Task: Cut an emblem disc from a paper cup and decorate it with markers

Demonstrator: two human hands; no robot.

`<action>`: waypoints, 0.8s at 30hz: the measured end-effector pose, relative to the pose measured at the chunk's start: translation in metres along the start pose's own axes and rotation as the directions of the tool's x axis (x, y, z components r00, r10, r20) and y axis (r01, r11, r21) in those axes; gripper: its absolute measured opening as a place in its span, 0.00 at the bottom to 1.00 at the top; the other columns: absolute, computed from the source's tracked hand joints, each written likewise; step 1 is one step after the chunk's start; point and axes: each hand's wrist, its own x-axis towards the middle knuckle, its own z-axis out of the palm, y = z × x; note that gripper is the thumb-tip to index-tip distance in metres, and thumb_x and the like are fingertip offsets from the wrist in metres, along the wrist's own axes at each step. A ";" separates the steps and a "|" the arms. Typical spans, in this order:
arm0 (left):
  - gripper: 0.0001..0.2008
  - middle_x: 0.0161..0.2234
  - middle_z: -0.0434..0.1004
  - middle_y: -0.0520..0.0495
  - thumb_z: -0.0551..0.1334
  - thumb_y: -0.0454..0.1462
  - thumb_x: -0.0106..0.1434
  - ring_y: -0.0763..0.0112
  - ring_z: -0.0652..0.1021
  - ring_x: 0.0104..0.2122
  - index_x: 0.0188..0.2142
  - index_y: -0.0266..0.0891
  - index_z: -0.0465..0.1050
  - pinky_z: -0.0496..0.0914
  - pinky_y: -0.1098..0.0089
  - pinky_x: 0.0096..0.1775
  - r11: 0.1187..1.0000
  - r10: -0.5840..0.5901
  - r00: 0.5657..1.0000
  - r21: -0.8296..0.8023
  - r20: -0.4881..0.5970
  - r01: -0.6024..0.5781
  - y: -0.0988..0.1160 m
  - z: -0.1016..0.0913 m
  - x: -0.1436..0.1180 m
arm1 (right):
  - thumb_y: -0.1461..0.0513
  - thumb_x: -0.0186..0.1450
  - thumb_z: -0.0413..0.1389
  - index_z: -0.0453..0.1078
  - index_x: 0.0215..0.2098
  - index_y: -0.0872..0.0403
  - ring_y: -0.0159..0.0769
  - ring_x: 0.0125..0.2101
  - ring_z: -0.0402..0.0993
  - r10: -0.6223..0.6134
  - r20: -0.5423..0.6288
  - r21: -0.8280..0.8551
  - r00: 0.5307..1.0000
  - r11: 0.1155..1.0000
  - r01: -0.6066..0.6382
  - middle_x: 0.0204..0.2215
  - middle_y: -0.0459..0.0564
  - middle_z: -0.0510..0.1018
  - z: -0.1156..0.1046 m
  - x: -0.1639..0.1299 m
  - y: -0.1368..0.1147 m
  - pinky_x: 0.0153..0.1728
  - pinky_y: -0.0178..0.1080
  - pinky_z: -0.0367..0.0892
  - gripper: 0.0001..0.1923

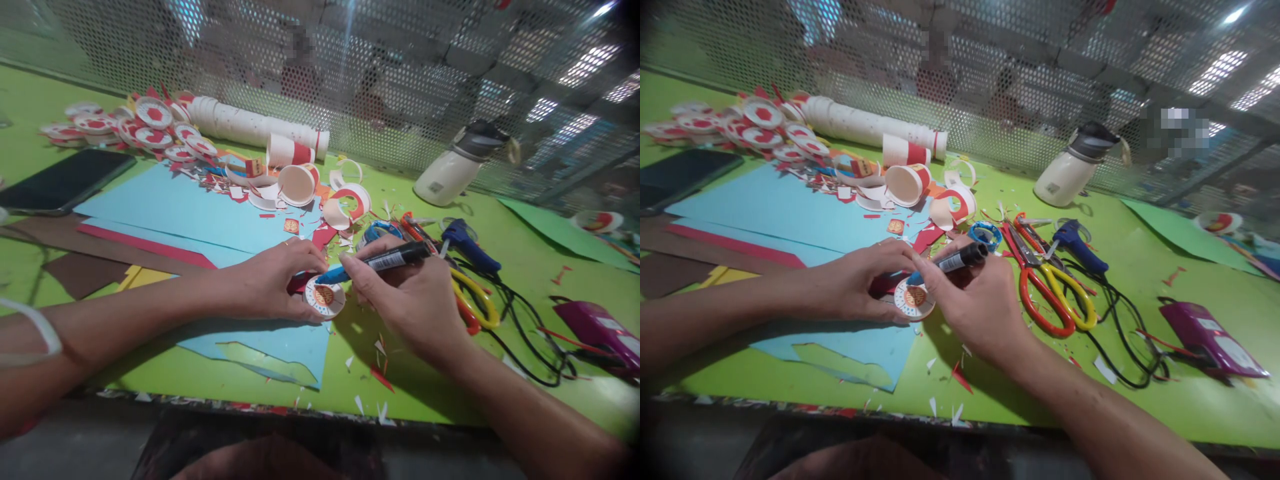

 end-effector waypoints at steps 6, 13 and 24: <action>0.19 0.42 0.70 0.45 0.68 0.45 0.54 0.67 0.69 0.37 0.42 0.39 0.72 0.66 0.67 0.39 1.000 -0.013 1.000 -0.018 0.000 0.013 0.000 0.001 0.000 | 0.61 0.59 0.63 0.69 0.27 0.55 0.27 0.16 0.65 0.012 0.032 -0.002 0.999 1.000 -0.012 0.15 0.40 0.70 0.001 -0.001 0.004 0.17 0.31 0.62 0.08; 0.18 0.41 0.70 0.45 0.68 0.46 0.55 0.68 0.68 0.35 0.41 0.38 0.72 0.65 0.68 0.37 1.000 -0.001 1.000 -0.022 0.003 0.001 -0.001 0.001 -0.001 | 0.62 0.58 0.64 0.69 0.27 0.55 0.26 0.16 0.65 0.015 0.036 0.022 0.999 1.000 -0.016 0.16 0.40 0.71 0.001 0.000 0.004 0.17 0.31 0.62 0.08; 0.19 0.43 0.70 0.44 0.69 0.45 0.53 0.65 0.70 0.39 0.42 0.38 0.73 0.66 0.67 0.40 0.999 -0.019 1.000 -0.036 -0.003 0.019 -0.001 0.001 -0.001 | 0.64 0.59 0.61 0.70 0.27 0.57 0.28 0.20 0.71 0.014 0.092 -0.035 0.996 0.999 -0.011 0.19 0.44 0.75 0.000 0.003 -0.001 0.21 0.31 0.67 0.05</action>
